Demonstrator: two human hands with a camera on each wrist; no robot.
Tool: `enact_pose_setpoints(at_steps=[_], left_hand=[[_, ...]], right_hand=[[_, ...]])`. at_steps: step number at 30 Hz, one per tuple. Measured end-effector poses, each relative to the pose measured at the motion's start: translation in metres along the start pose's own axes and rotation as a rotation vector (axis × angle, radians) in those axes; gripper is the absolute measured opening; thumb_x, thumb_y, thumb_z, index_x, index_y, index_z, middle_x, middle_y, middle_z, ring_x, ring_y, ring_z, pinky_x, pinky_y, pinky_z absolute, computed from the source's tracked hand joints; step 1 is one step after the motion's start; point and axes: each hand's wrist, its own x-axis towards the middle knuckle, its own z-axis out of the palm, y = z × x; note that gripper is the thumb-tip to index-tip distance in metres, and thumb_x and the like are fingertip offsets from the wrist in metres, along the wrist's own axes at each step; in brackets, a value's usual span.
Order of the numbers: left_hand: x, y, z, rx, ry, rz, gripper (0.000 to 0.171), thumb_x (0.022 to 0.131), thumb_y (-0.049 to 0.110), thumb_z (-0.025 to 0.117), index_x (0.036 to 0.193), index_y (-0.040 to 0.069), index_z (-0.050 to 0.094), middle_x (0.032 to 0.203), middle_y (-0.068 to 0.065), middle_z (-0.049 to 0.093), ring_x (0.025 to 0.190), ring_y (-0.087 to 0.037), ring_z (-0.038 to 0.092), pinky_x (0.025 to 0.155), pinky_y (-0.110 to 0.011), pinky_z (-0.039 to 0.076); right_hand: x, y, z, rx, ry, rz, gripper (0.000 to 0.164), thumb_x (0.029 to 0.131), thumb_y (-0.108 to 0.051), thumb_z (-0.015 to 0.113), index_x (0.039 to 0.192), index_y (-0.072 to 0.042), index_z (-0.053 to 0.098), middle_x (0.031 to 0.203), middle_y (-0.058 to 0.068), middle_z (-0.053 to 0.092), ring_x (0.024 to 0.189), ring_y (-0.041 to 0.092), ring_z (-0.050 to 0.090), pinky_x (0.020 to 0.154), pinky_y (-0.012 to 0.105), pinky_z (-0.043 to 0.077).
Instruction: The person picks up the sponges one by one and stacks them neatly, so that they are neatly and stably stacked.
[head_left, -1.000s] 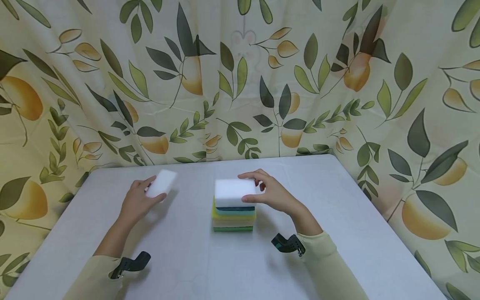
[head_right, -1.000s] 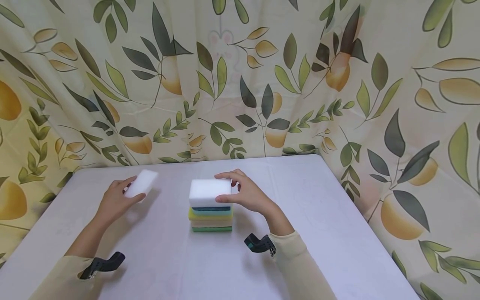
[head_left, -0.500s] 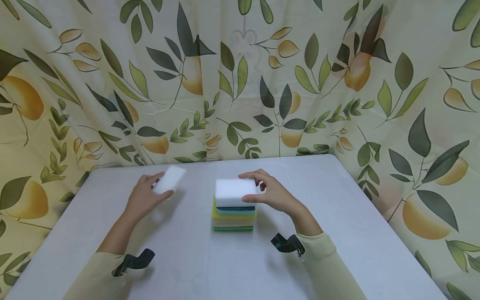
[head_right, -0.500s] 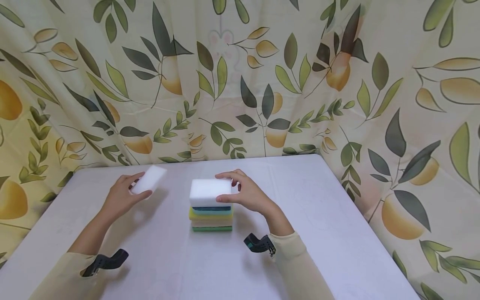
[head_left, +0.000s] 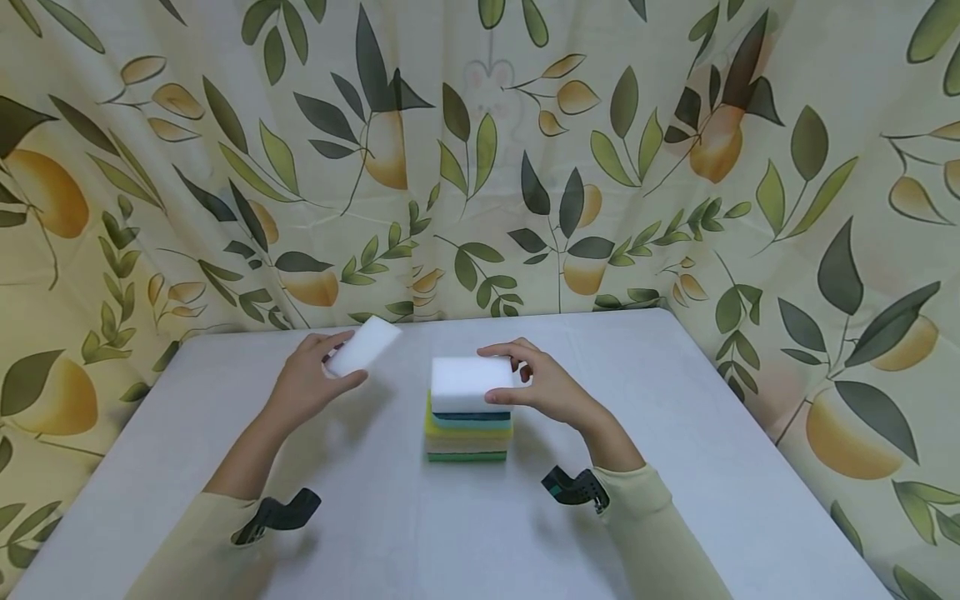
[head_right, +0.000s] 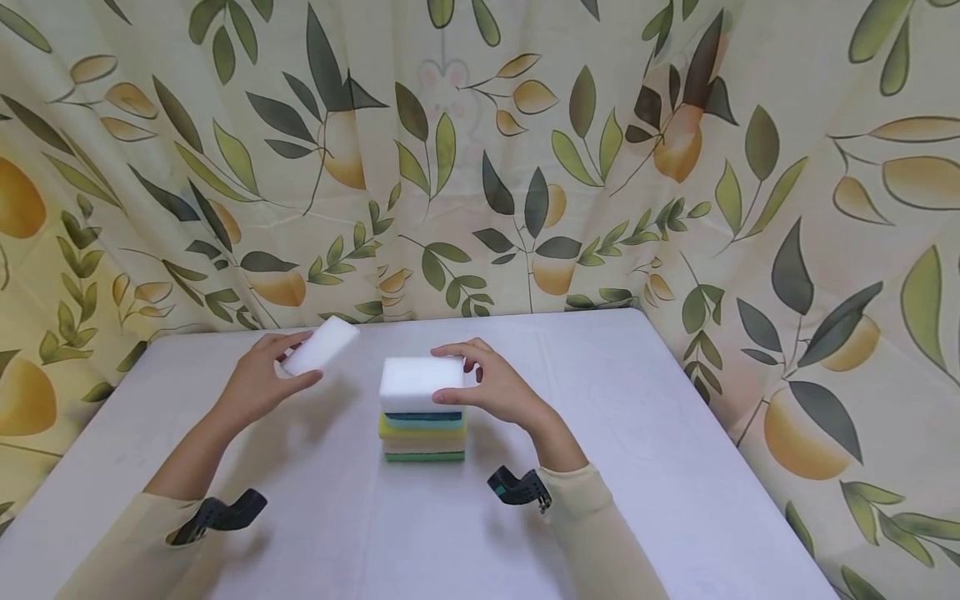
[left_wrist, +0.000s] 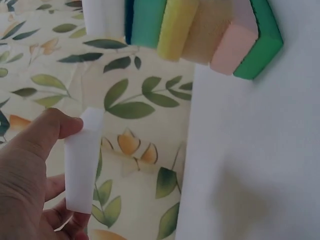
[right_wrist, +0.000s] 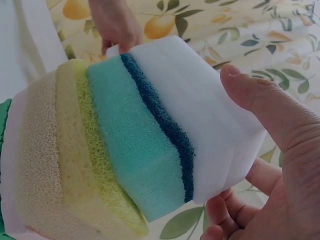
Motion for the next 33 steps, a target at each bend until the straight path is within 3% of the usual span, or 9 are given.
enact_pose_setpoints(at_steps=[17,33], left_hand=[[0.008,0.044,-0.005,-0.085,0.000,0.103,0.067,0.083,0.034,0.078,0.142,0.014,0.053,0.131,-0.014,0.052,0.112,-0.032,0.053,0.086,-0.048,0.050],[0.009,0.068,-0.006,-0.164,-0.033,0.181,0.064,0.081,0.031,0.080,0.139,0.015,0.057,0.134,-0.009,0.053,0.108,-0.028,0.051,0.082,-0.040,0.049]], right_hand=[[0.001,0.000,0.001,0.007,0.008,0.009,0.059,0.078,-0.031,0.083,0.133,-0.024,0.061,0.116,0.002,0.051,0.101,0.029,0.043,0.083,0.040,0.037],[0.002,0.002,0.002,0.015,0.009,0.013,0.059,0.078,-0.028,0.083,0.133,-0.023,0.061,0.116,0.004,0.051,0.099,0.024,0.042,0.083,0.040,0.037]])
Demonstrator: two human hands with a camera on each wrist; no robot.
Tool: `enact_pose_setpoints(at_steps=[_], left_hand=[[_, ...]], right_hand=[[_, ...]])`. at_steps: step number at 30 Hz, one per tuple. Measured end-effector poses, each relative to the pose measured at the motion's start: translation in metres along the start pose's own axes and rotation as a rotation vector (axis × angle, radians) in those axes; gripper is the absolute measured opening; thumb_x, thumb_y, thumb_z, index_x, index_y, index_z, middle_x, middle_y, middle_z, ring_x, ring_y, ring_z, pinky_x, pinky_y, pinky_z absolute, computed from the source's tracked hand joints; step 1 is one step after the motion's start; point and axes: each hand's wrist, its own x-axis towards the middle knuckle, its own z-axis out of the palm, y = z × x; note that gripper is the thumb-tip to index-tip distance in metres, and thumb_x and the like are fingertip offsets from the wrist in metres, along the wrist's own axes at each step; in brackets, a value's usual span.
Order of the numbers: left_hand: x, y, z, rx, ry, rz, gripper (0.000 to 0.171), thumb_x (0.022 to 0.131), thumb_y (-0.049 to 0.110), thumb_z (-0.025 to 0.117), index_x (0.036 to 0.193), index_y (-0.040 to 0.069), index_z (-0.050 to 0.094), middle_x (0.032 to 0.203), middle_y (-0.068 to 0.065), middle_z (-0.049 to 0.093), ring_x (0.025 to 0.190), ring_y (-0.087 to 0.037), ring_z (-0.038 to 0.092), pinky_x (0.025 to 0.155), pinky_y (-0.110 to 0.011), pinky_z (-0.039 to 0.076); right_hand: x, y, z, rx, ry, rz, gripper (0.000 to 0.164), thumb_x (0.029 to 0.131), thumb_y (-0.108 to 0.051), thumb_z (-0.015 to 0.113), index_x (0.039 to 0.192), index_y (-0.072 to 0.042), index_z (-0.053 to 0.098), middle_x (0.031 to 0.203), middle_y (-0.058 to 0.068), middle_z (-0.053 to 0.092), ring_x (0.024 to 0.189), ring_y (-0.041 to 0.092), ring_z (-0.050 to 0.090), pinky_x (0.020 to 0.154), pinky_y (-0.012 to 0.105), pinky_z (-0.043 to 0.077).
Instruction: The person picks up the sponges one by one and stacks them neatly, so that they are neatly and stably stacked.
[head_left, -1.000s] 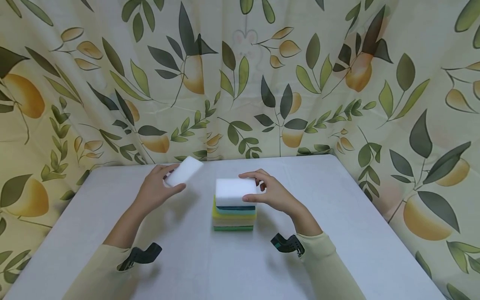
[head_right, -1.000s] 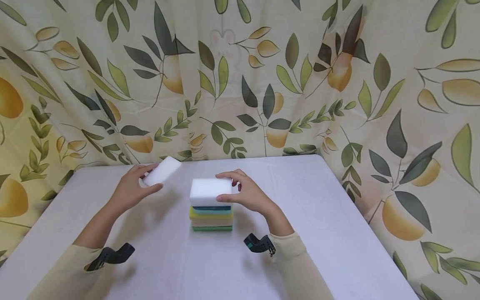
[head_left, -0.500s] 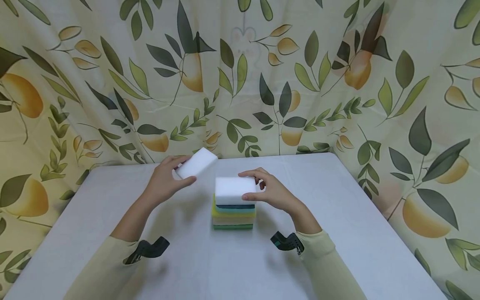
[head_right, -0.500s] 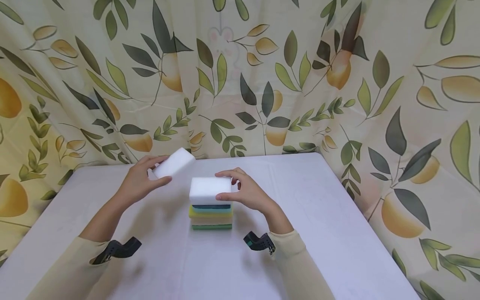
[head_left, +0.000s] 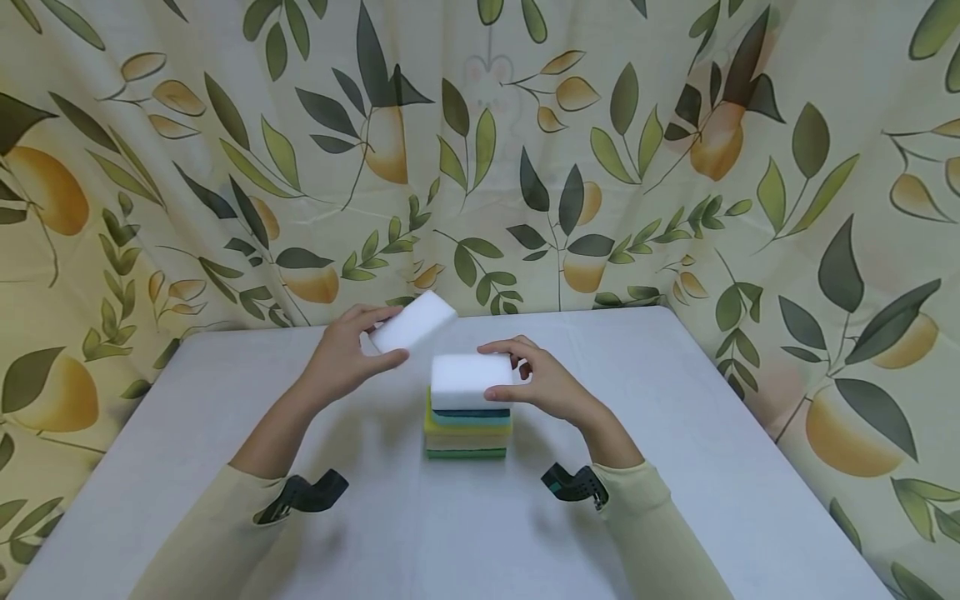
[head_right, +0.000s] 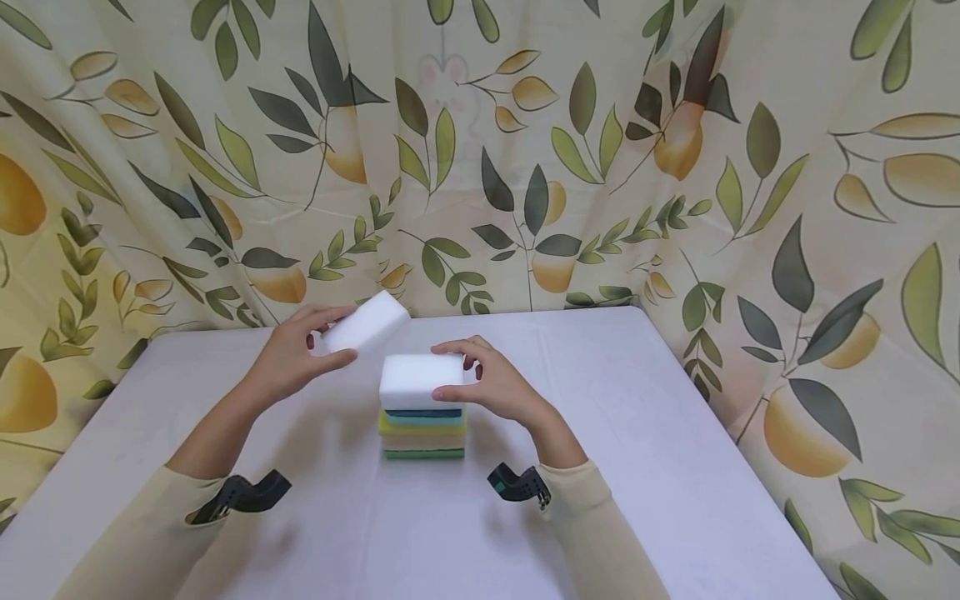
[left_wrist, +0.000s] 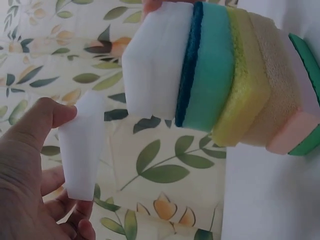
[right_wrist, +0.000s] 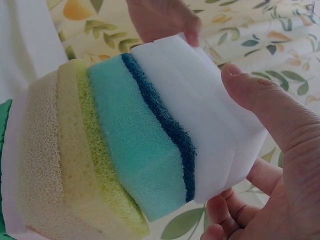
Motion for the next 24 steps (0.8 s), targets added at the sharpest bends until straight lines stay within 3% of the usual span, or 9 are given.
enact_pose_setpoints(at_steps=[10,19,24], left_hand=[[0.000,0.016,0.002,-0.018,-0.078,0.089,0.065,0.079,0.029,0.082,0.139,0.018,0.058,0.122,-0.007,0.056,0.101,-0.025,0.049,0.075,-0.035,0.045],[0.002,0.020,0.008,-0.104,-0.175,0.131,0.062,0.081,0.027,0.080,0.139,0.021,0.058,0.135,-0.003,0.052,0.116,-0.024,0.051,0.088,-0.042,0.051],[0.003,0.023,0.013,-0.135,-0.214,0.156,0.061,0.082,0.028,0.078,0.139,0.021,0.058,0.136,-0.005,0.051,0.115,-0.025,0.052,0.087,-0.042,0.052]], right_hand=[[0.000,0.000,0.000,-0.014,0.007,-0.012,0.059,0.079,-0.028,0.083,0.133,-0.022,0.061,0.118,0.004,0.052,0.098,0.022,0.041,0.082,0.037,0.037],[-0.001,-0.003,-0.001,-0.029,0.010,-0.001,0.063,0.078,-0.031,0.083,0.133,-0.014,0.059,0.111,0.005,0.051,0.096,0.031,0.042,0.076,0.036,0.036],[-0.001,-0.002,-0.001,-0.028,0.012,-0.011,0.060,0.077,-0.032,0.084,0.130,-0.013,0.060,0.112,0.005,0.052,0.097,0.027,0.042,0.077,0.036,0.035]])
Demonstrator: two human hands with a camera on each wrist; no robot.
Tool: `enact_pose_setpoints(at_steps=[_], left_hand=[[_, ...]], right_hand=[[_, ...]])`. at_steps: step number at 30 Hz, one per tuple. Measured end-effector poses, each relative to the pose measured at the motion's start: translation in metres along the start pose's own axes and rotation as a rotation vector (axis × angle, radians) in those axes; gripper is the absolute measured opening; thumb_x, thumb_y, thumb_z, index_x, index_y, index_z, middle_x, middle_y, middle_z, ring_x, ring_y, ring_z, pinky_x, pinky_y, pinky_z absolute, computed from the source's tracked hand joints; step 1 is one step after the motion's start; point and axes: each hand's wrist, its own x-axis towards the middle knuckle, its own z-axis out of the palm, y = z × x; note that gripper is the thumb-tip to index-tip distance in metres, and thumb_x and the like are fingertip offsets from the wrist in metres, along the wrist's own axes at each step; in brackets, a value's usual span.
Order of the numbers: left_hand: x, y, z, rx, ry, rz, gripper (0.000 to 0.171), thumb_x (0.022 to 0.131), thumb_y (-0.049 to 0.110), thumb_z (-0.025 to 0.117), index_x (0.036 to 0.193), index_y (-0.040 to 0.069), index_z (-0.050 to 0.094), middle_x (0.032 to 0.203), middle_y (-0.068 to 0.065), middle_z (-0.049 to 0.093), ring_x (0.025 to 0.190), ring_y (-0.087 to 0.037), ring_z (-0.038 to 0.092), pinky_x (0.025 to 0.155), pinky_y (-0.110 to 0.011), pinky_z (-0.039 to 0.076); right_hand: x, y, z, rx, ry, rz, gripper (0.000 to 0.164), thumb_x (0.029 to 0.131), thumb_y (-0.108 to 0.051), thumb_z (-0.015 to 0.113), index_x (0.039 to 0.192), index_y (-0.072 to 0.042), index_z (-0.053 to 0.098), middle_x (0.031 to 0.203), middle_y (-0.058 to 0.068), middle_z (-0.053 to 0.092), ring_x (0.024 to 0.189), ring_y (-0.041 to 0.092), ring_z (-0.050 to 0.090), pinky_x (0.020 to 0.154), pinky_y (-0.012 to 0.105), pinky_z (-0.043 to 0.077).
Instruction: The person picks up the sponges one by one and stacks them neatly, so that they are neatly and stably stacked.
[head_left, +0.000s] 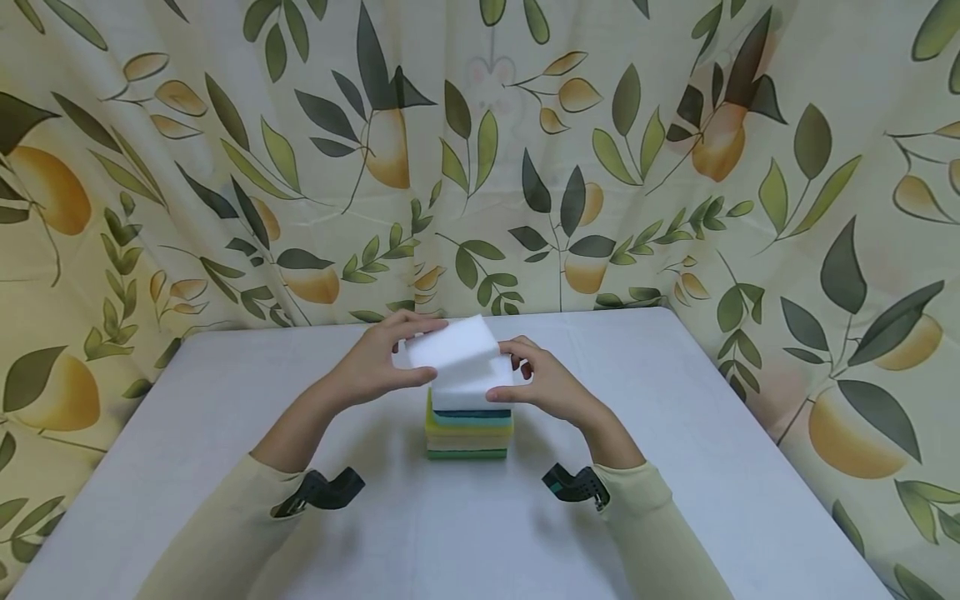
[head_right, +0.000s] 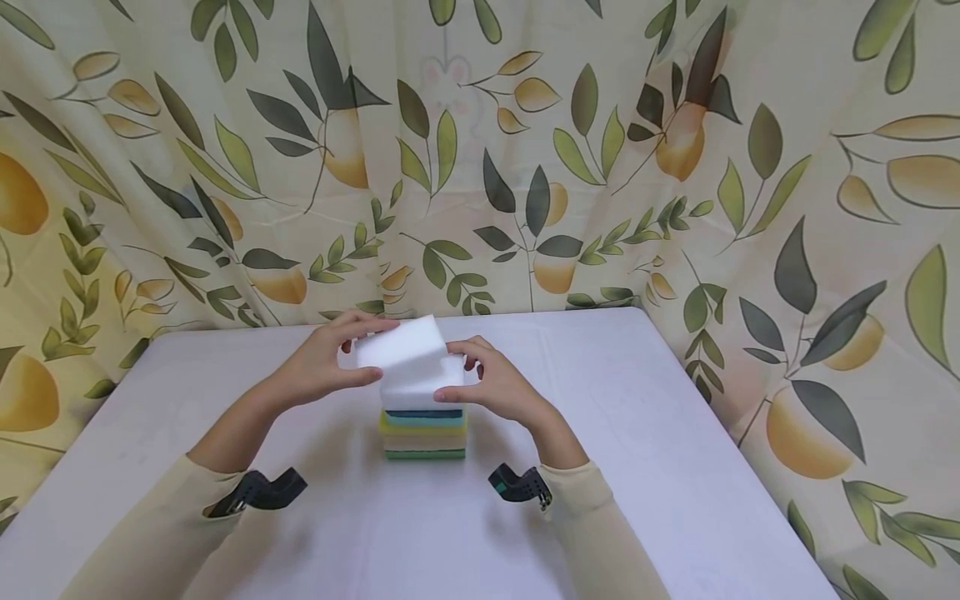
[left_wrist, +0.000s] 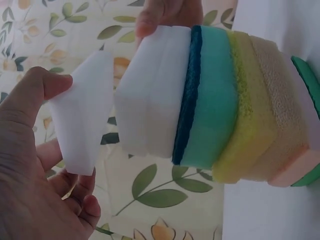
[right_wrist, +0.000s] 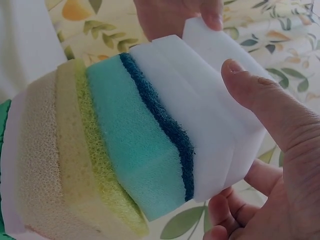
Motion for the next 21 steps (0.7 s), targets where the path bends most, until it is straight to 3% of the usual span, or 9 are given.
enact_pose_setpoints(at_steps=[12,21], left_hand=[[0.009,0.001,0.010,0.011,-0.056,0.029,0.057,0.083,0.028,0.075,0.137,0.023,0.059,0.130,-0.003,0.052,0.114,-0.024,0.051,0.082,-0.038,0.053],[0.011,0.003,0.015,0.021,-0.089,0.046,0.058,0.082,0.030,0.074,0.137,0.024,0.059,0.129,-0.004,0.052,0.114,-0.026,0.051,0.081,-0.039,0.055]], right_hand=[[0.001,0.002,0.000,0.022,-0.013,-0.010,0.053,0.076,-0.032,0.084,0.121,-0.012,0.063,0.118,0.006,0.053,0.100,0.027,0.042,0.080,0.037,0.035],[0.000,0.003,-0.001,0.052,-0.025,0.007,0.061,0.076,-0.033,0.085,0.127,-0.010,0.060,0.122,0.008,0.052,0.095,0.026,0.043,0.075,0.035,0.037]])
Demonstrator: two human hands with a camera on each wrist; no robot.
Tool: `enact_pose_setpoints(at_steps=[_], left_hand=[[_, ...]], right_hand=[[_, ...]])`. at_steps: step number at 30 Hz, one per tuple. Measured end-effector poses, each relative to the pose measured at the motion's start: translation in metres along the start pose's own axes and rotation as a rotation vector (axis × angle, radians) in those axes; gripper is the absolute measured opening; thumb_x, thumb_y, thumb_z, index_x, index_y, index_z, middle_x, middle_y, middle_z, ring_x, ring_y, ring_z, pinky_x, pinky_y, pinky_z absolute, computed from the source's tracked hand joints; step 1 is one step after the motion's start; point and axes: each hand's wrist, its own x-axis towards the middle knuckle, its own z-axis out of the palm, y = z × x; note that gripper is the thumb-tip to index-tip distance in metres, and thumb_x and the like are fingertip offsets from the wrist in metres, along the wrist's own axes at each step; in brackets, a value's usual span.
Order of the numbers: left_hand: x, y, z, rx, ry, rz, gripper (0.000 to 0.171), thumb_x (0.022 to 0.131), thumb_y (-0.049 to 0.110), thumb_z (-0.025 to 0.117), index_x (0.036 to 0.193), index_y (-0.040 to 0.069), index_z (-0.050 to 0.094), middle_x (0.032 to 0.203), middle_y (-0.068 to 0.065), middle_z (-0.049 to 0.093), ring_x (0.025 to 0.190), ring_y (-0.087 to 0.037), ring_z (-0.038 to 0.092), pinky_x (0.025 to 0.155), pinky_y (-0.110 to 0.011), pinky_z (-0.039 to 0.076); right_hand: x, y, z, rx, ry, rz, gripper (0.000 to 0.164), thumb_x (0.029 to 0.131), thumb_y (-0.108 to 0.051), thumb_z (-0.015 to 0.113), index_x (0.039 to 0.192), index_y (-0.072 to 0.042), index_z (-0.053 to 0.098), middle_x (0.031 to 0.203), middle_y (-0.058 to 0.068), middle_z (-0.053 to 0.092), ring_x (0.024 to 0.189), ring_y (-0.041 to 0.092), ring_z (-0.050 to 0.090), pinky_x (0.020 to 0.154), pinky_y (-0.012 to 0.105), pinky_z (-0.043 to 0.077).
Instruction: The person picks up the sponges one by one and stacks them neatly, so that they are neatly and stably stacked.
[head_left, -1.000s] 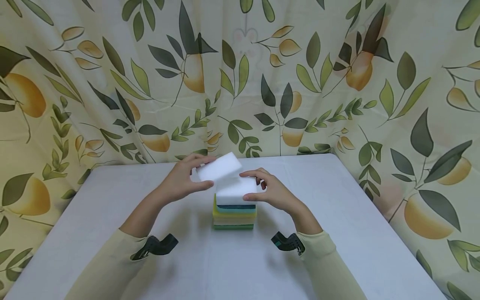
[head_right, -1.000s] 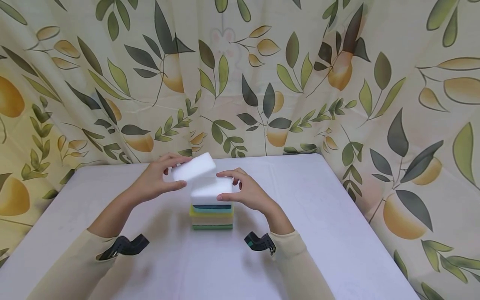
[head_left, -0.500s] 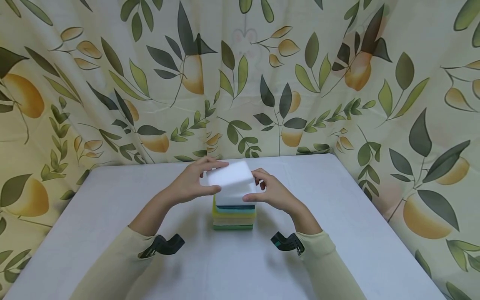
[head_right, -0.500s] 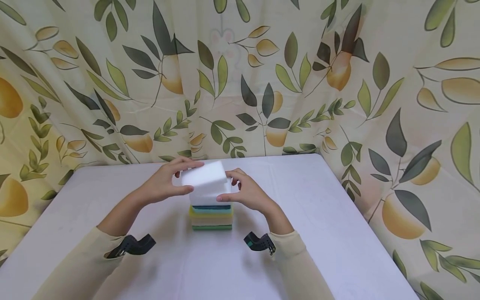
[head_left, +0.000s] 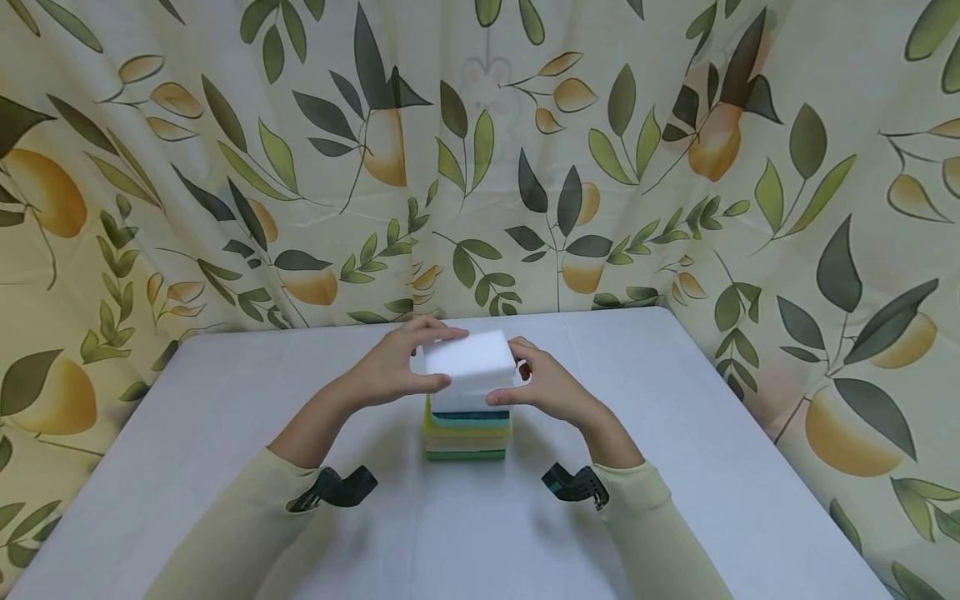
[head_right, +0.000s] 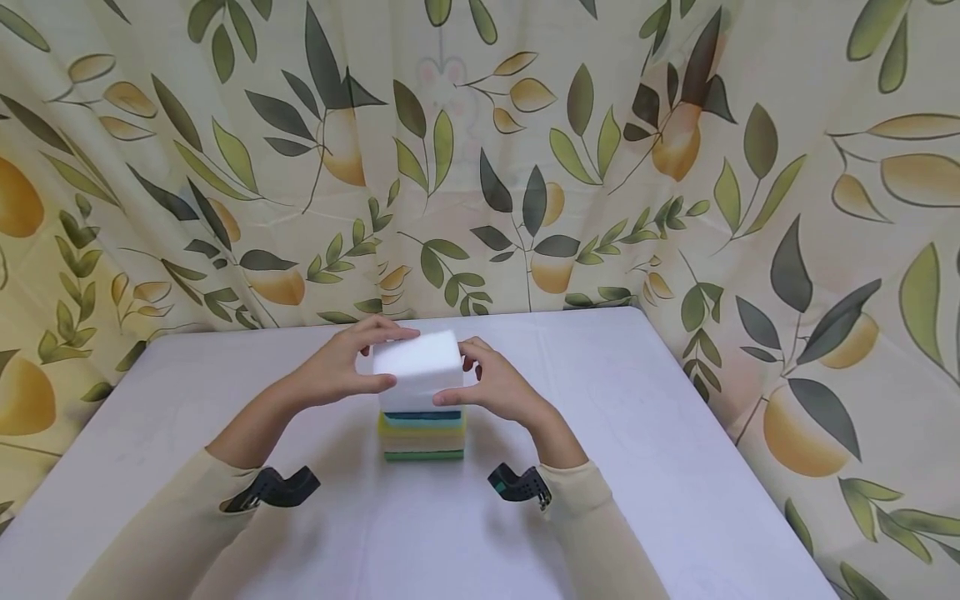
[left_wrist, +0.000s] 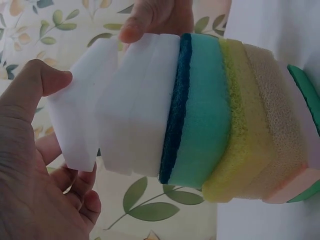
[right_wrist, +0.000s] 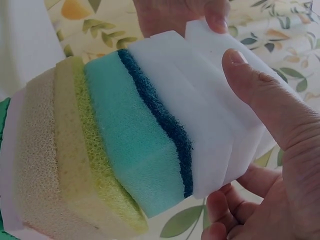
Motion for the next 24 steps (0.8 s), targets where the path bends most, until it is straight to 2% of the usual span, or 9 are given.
enact_pose_setpoints(at_steps=[10,15,24], left_hand=[[0.0011,-0.0009,0.0014,0.011,-0.018,0.010,0.058,0.081,0.026,0.076,0.136,0.023,0.060,0.126,-0.001,0.052,0.114,-0.024,0.051,0.085,-0.043,0.053],[0.0029,-0.0010,0.0018,0.001,-0.028,0.022,0.058,0.080,0.025,0.076,0.136,0.022,0.060,0.126,-0.001,0.052,0.114,-0.024,0.050,0.089,-0.051,0.051],[0.0038,-0.0012,0.0032,0.015,-0.052,0.022,0.058,0.080,0.025,0.075,0.135,0.020,0.061,0.125,-0.001,0.052,0.116,-0.024,0.048,0.092,-0.053,0.049]], right_hand=[[0.0009,0.0014,-0.0010,-0.006,-0.012,-0.003,0.066,0.076,-0.031,0.085,0.131,-0.010,0.056,0.111,0.008,0.051,0.089,0.024,0.042,0.072,0.034,0.039],[0.0004,0.0003,-0.0011,0.008,-0.016,0.008,0.067,0.076,-0.031,0.085,0.132,-0.010,0.055,0.113,0.009,0.051,0.089,0.025,0.044,0.072,0.034,0.041],[-0.0004,-0.0020,-0.0009,0.022,-0.022,0.007,0.073,0.076,-0.030,0.085,0.139,-0.012,0.052,0.117,0.009,0.052,0.091,0.025,0.045,0.074,0.035,0.042]])
